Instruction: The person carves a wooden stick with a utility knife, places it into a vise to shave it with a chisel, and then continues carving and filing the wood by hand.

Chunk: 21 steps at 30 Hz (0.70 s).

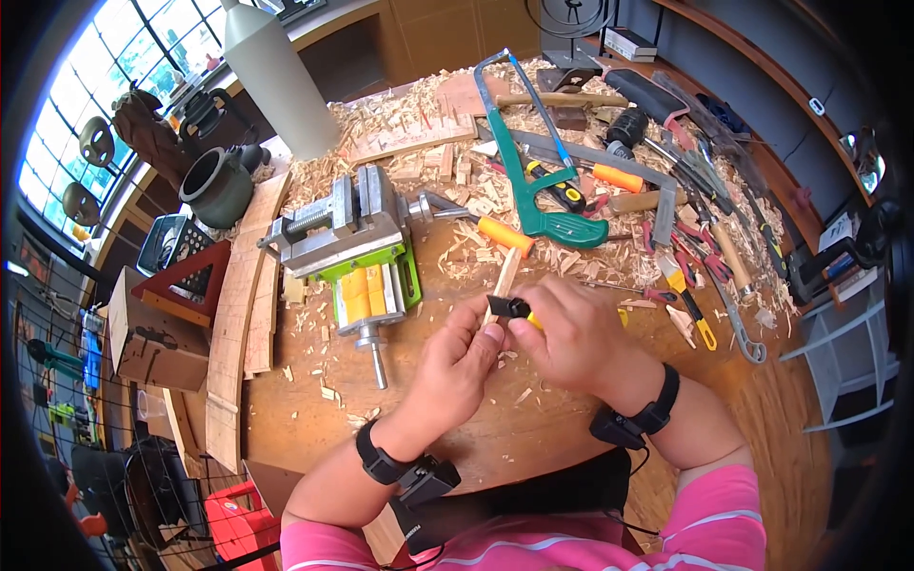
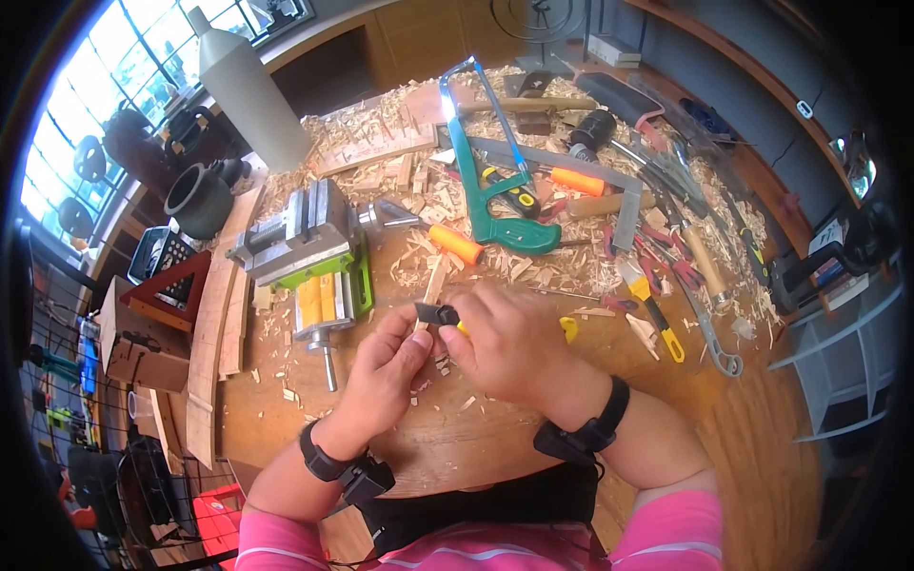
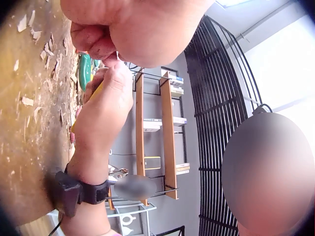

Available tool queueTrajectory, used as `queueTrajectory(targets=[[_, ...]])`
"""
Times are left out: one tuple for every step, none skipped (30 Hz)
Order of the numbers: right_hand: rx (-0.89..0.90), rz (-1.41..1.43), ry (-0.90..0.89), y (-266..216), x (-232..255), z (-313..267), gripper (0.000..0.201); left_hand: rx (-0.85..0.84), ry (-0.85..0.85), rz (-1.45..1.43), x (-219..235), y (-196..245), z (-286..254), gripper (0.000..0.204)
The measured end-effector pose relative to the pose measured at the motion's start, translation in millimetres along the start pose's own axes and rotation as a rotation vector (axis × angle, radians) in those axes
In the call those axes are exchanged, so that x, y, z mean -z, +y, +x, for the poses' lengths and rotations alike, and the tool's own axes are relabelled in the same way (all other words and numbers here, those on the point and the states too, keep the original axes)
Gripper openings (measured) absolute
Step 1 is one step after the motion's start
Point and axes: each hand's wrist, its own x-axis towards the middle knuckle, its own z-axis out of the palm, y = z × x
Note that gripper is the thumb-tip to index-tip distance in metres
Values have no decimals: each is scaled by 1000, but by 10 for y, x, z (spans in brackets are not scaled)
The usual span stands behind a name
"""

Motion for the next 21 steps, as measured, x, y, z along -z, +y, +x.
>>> queueTrajectory(targets=[[4,-9,-23,-18,-16,-14,24,-21,-41,15,26,-13,3,24],[7,-19,-45,-30,-28,-28,24,-41,-82,30,46,-24,4,23],[9,-20,-47,-32,-40,-41,24,-42,-80,28,57,-34,-1,23],[9,-24,-54,-31,-52,-51,24,-41,-86,53,66,-42,-9,24],[8,-28,-61,-34,-56,-57,24,-41,-92,80,74,-42,-13,25],[9,-30,-60,-43,-55,-62,24,-42,-92,79,79,-23,-20,25],[9,-13,-57,-54,-53,-66,24,-46,-102,124,81,6,-32,25],[8,4,-54,-65,-52,-69,25,-49,-113,168,84,23,-38,26],[8,4,-54,-80,-46,-69,25,-49,-113,169,89,18,-35,26],[5,2,-57,-99,-36,-67,25,-81,-107,191,96,8,-30,29],[3,0,-60,-112,-28,-67,26,-112,-101,214,101,3,-28,31],[3,0,-59,-118,-24,-68,26,-112,-101,215,102,11,-31,31],[5,-6,-61,-122,-19,-69,26,-149,-99,250,99,24,-36,32],[6,-12,-62,-124,-16,-70,27,-185,-98,285,98,32,-39,33],[6,-13,-60,-125,-13,-72,27,-186,-99,287,104,33,-36,33],[16,-20,-60,-126,-10,-76,27,-215,-116,314,113,31,-34,36],[25,-27,-60,-128,-9,-82,27,-243,-133,340,120,29,-35,38],[24,-26,-59,-133,-14,-89,27,-242,-134,340,122,44,-38,38],[15,-19,-64,-138,-23,-95,27,-199,-146,303,120,69,-42,38],[7,-12,-70,-140,-27,-98,27,-156,-157,265,119,82,-44,37],[7,-13,-70,-140,-26,-99,27,-156,-156,264,119,75,-41,37]])
